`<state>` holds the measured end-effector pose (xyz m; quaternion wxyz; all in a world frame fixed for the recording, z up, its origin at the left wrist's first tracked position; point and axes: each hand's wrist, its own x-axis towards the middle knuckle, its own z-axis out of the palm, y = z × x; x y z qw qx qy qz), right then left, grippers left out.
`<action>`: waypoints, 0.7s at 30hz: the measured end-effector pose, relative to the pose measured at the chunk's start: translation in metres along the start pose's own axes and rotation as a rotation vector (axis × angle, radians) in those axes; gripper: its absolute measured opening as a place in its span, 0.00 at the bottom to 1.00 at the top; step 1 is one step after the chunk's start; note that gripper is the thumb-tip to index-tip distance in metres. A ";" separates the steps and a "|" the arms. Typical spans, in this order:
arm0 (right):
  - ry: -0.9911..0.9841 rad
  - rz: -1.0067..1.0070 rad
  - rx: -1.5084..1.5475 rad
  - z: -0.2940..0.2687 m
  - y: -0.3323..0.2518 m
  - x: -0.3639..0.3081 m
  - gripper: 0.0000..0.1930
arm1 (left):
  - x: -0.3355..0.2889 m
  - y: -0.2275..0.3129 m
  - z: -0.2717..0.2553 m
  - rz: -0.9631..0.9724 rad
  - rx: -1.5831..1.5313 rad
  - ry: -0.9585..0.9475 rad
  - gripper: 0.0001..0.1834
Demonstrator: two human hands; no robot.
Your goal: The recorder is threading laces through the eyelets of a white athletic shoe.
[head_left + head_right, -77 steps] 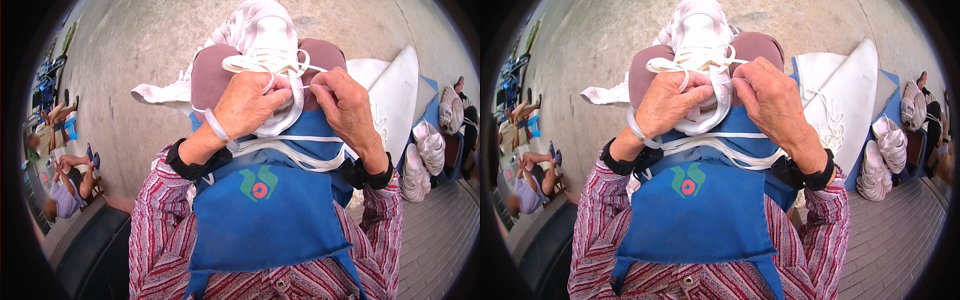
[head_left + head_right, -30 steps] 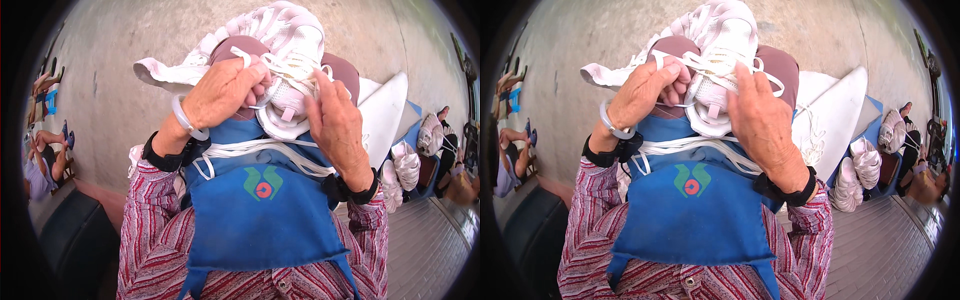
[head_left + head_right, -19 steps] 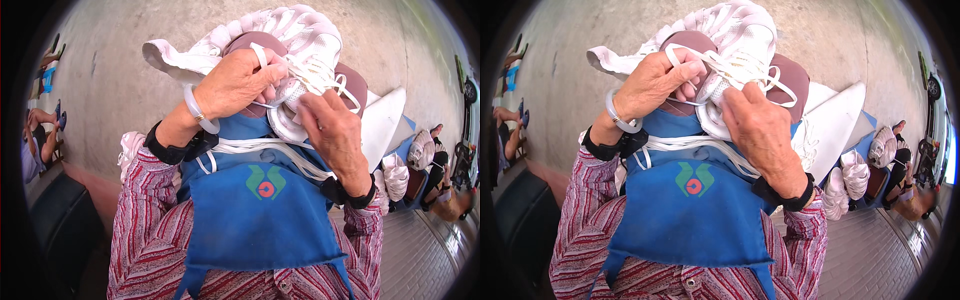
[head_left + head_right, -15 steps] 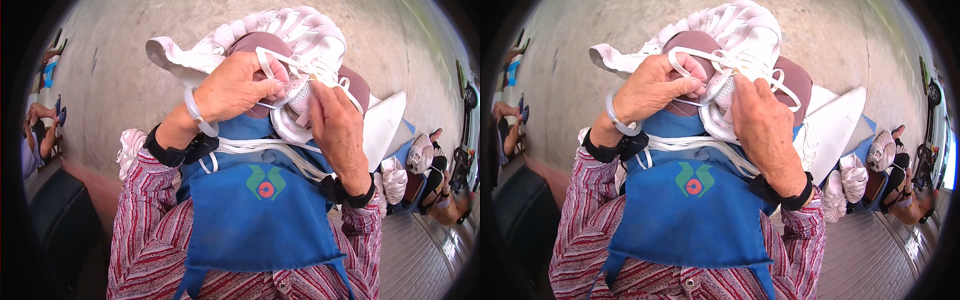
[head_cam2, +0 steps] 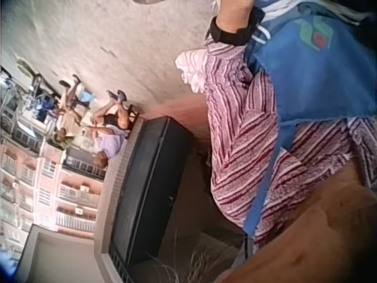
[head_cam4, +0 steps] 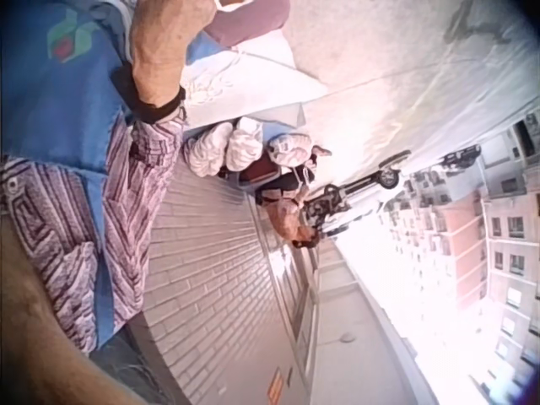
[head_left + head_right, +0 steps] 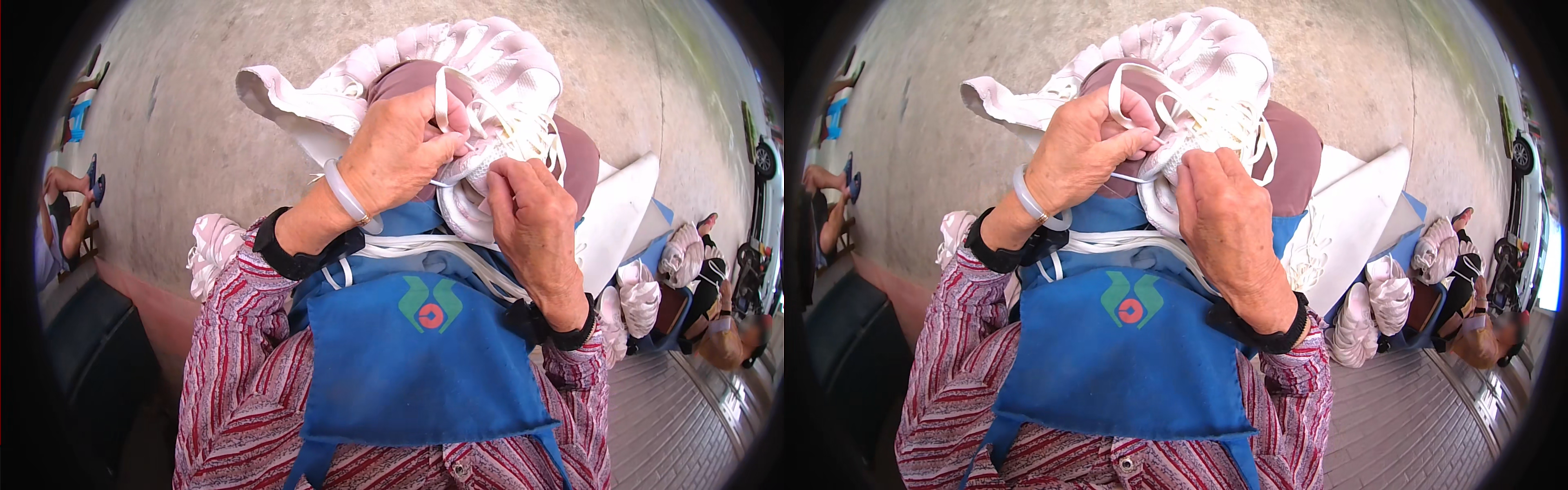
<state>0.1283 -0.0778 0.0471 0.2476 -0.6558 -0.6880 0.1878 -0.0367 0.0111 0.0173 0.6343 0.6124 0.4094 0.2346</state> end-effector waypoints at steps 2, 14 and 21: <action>0.004 0.022 0.014 0.003 -0.001 0.004 0.03 | 0.001 0.001 0.000 -0.010 -0.100 0.010 0.06; 0.058 0.083 0.079 0.010 0.002 0.008 0.04 | -0.002 0.009 0.005 0.159 0.306 0.122 0.06; 0.083 0.106 0.086 0.012 0.001 0.005 0.04 | 0.004 0.002 0.001 0.153 0.183 0.052 0.06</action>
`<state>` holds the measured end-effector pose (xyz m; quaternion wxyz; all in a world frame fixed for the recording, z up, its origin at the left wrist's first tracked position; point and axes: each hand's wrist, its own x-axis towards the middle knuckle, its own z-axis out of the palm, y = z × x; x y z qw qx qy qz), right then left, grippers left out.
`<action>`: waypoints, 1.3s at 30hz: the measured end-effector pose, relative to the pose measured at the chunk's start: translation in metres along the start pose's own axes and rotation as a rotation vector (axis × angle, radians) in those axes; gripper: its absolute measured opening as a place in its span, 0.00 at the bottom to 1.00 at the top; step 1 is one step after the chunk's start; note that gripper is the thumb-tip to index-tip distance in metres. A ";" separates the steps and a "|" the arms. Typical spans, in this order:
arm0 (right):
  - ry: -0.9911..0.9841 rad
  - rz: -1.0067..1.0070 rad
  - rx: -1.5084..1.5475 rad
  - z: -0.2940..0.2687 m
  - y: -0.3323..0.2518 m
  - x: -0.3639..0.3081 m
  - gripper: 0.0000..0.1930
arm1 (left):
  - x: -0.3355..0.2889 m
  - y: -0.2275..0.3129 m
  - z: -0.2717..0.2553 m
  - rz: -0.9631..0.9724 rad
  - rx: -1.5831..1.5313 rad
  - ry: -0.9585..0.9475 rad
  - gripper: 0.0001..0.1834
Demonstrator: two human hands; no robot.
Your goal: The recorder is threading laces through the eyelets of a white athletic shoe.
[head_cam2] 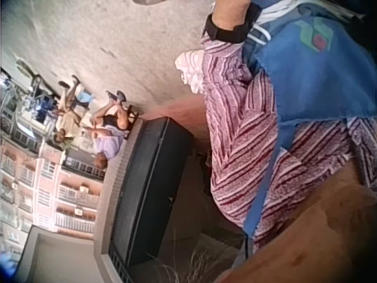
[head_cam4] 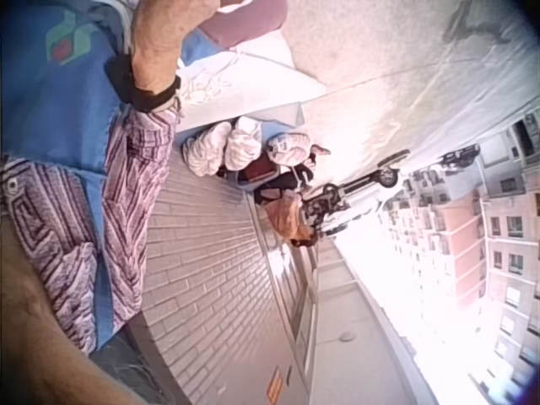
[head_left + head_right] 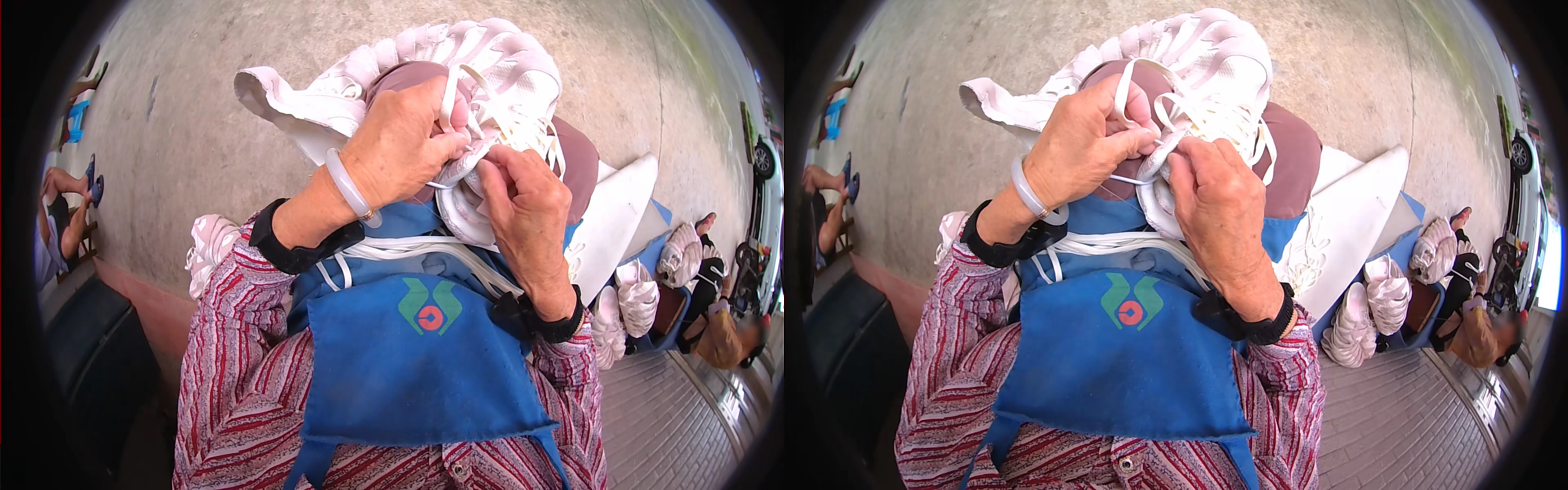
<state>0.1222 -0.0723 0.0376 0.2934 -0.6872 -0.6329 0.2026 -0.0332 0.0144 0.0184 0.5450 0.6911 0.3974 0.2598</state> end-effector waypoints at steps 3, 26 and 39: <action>0.020 -0.010 -0.009 0.000 0.002 -0.001 0.05 | 0.002 0.006 -0.001 0.050 0.098 -0.027 0.05; 0.070 -0.101 -0.073 0.011 0.008 0.001 0.05 | 0.015 0.005 0.008 0.247 0.227 -0.016 0.12; 0.186 -0.122 -0.288 -0.049 0.032 -0.009 0.04 | 0.039 0.007 -0.004 -0.143 -0.035 -0.247 0.16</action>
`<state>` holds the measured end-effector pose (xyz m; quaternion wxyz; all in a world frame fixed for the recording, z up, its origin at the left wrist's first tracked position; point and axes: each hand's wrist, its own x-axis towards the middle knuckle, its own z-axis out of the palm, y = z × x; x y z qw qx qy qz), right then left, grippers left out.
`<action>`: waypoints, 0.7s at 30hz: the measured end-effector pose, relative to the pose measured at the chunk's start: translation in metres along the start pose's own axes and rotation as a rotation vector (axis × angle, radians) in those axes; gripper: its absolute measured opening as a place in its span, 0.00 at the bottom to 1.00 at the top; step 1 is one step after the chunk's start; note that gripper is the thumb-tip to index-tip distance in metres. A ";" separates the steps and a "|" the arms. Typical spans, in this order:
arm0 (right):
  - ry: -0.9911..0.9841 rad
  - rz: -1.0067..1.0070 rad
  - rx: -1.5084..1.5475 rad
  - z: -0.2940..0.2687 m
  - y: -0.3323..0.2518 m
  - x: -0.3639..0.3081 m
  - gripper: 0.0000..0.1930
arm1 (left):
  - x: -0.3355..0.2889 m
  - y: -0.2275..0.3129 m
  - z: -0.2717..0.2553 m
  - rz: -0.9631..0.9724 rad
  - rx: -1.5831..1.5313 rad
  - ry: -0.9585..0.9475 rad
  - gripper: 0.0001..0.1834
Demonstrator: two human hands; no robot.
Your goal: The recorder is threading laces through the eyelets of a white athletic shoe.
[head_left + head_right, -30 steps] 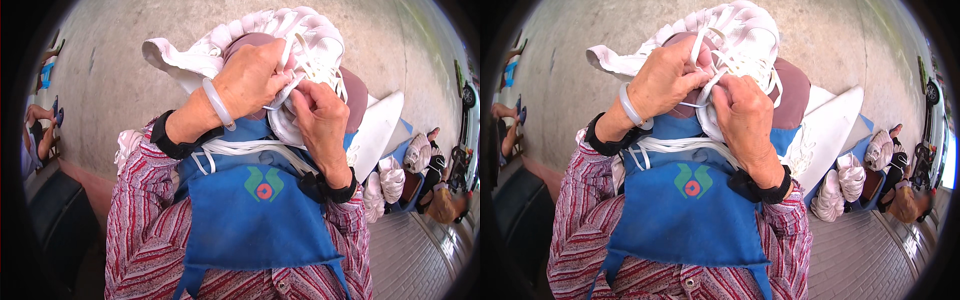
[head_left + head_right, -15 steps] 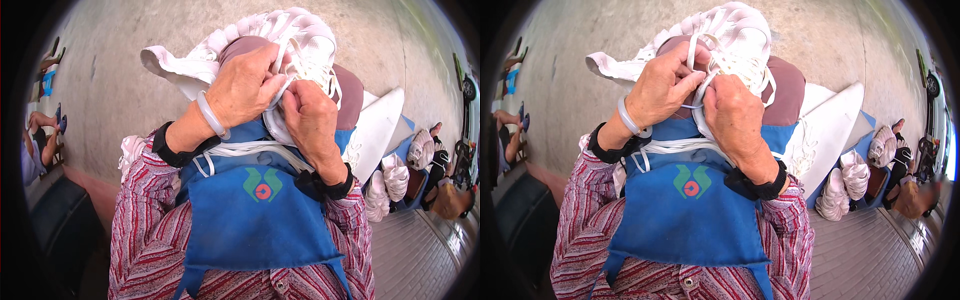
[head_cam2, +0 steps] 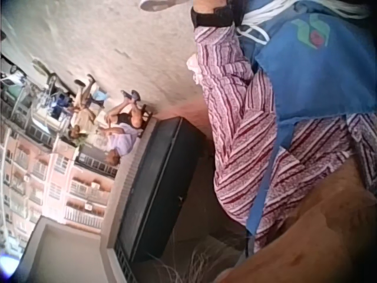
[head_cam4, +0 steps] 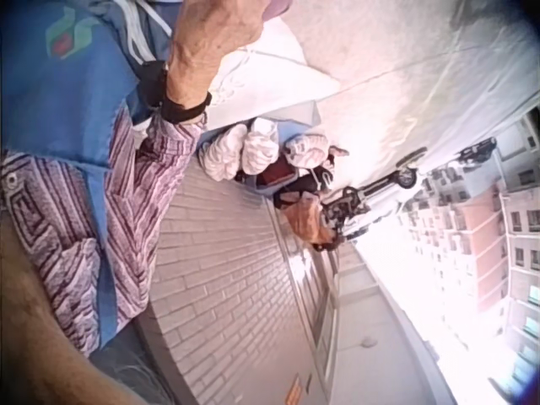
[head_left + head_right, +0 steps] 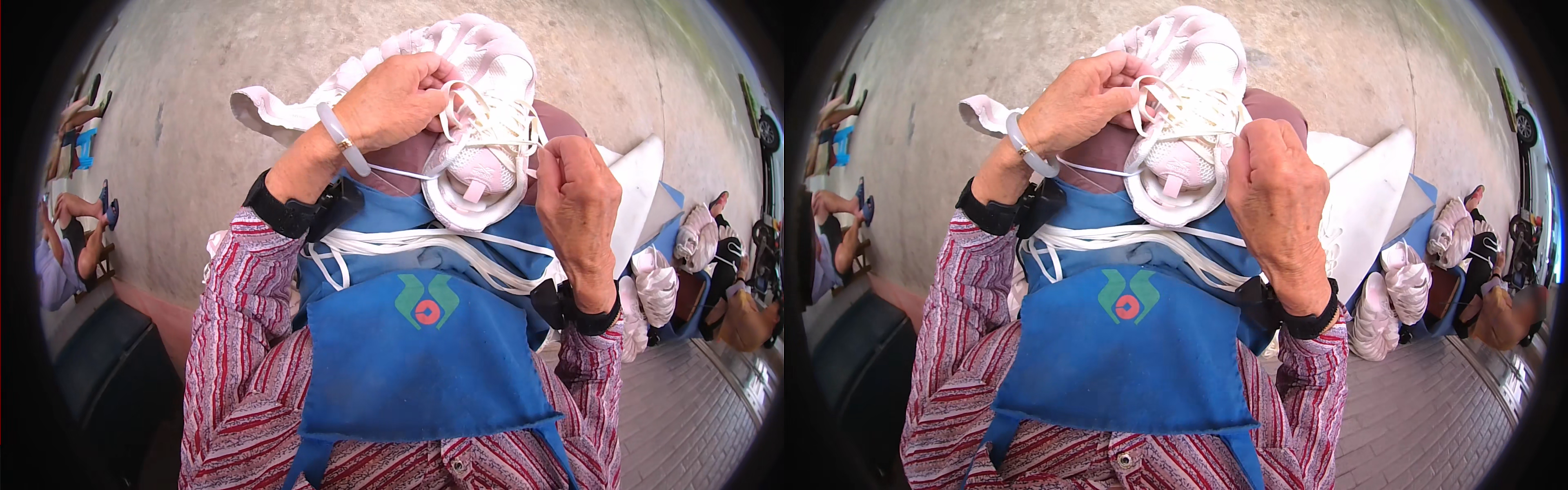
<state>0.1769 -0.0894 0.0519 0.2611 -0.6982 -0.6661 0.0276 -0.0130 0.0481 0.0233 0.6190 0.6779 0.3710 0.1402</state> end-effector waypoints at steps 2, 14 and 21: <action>0.003 0.006 -0.001 0.001 0.002 -0.001 0.03 | 0.001 0.001 -0.003 -0.016 -0.156 -0.118 0.15; 0.003 0.075 0.059 0.020 0.025 0.006 0.03 | 0.007 0.013 -0.003 -0.089 0.264 0.055 0.07; 0.041 0.099 0.131 0.040 0.035 0.017 0.04 | -0.002 -0.002 -0.015 -0.046 0.035 0.077 0.09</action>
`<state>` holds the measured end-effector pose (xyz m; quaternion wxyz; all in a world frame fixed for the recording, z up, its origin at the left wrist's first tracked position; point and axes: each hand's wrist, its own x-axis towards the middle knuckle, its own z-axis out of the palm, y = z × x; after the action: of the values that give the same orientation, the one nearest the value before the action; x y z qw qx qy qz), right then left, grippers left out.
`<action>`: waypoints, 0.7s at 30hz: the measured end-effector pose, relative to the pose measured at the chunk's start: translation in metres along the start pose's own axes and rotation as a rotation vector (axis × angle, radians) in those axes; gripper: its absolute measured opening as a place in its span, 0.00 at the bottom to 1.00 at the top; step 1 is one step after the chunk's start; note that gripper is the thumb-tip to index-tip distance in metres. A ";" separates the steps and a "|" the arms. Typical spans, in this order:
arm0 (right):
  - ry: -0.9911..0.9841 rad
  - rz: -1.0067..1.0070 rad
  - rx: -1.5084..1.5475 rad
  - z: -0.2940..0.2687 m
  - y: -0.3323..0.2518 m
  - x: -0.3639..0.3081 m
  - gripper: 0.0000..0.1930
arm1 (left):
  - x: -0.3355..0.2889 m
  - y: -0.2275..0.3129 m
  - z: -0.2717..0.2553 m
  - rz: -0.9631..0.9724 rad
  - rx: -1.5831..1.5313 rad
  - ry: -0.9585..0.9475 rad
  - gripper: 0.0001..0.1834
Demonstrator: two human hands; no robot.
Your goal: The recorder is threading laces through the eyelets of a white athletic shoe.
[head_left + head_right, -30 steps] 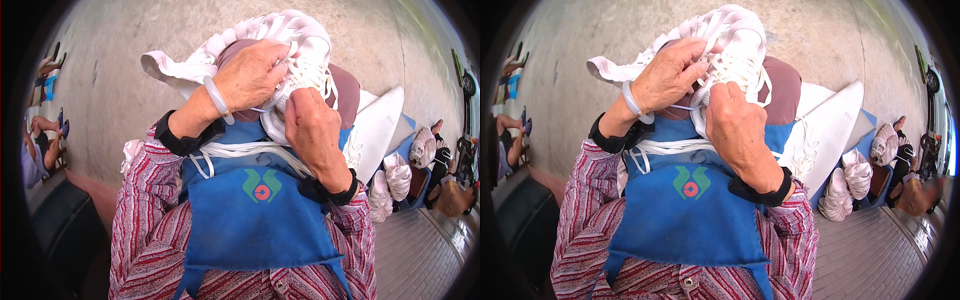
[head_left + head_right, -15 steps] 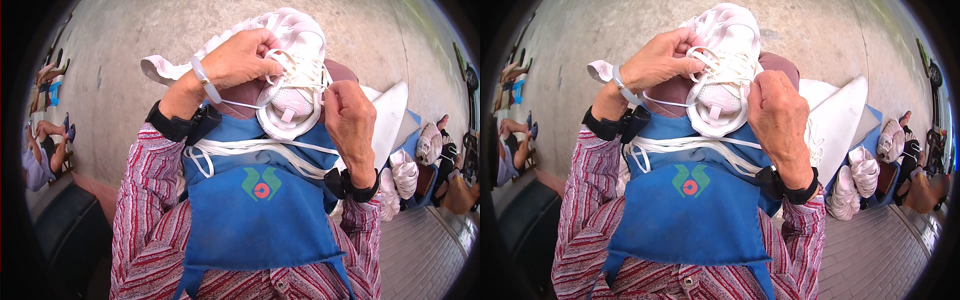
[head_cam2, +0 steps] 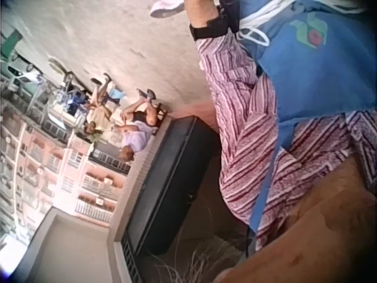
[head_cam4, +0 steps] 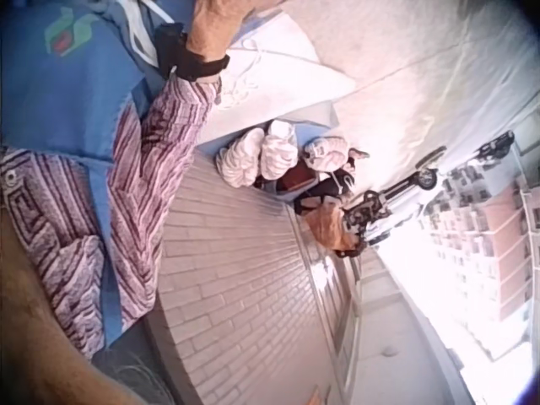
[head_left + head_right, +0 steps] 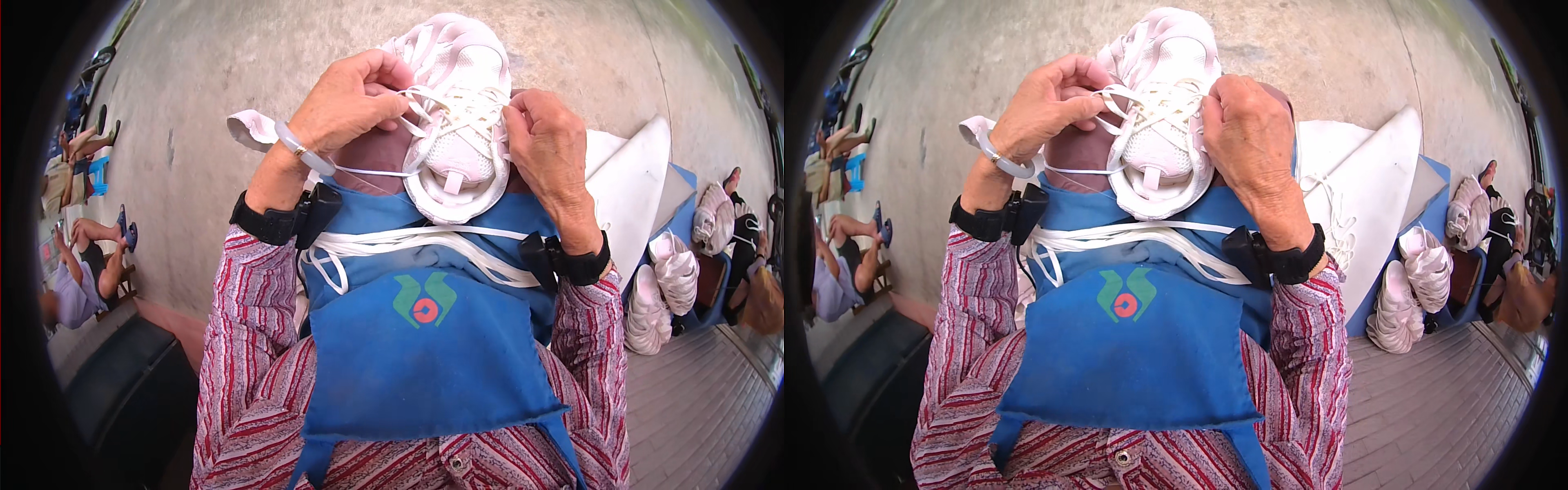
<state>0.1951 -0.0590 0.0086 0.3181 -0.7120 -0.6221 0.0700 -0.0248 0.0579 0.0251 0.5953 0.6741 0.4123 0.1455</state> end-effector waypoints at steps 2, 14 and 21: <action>0.005 0.019 0.031 -0.002 -0.001 -0.001 0.04 | -0.005 -0.002 0.001 0.011 -0.110 0.021 0.09; -0.159 0.119 0.245 -0.034 -0.021 -0.046 0.07 | -0.047 0.016 0.047 0.291 0.290 0.052 0.05; -0.270 0.094 0.072 -0.017 -0.016 -0.058 0.15 | -0.058 0.007 0.063 0.438 0.424 -0.116 0.08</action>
<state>0.1771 -0.1187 0.0134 0.2532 -0.7125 -0.6225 0.2020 -0.0143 -0.0272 0.0333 0.4186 0.8632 0.2436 0.1424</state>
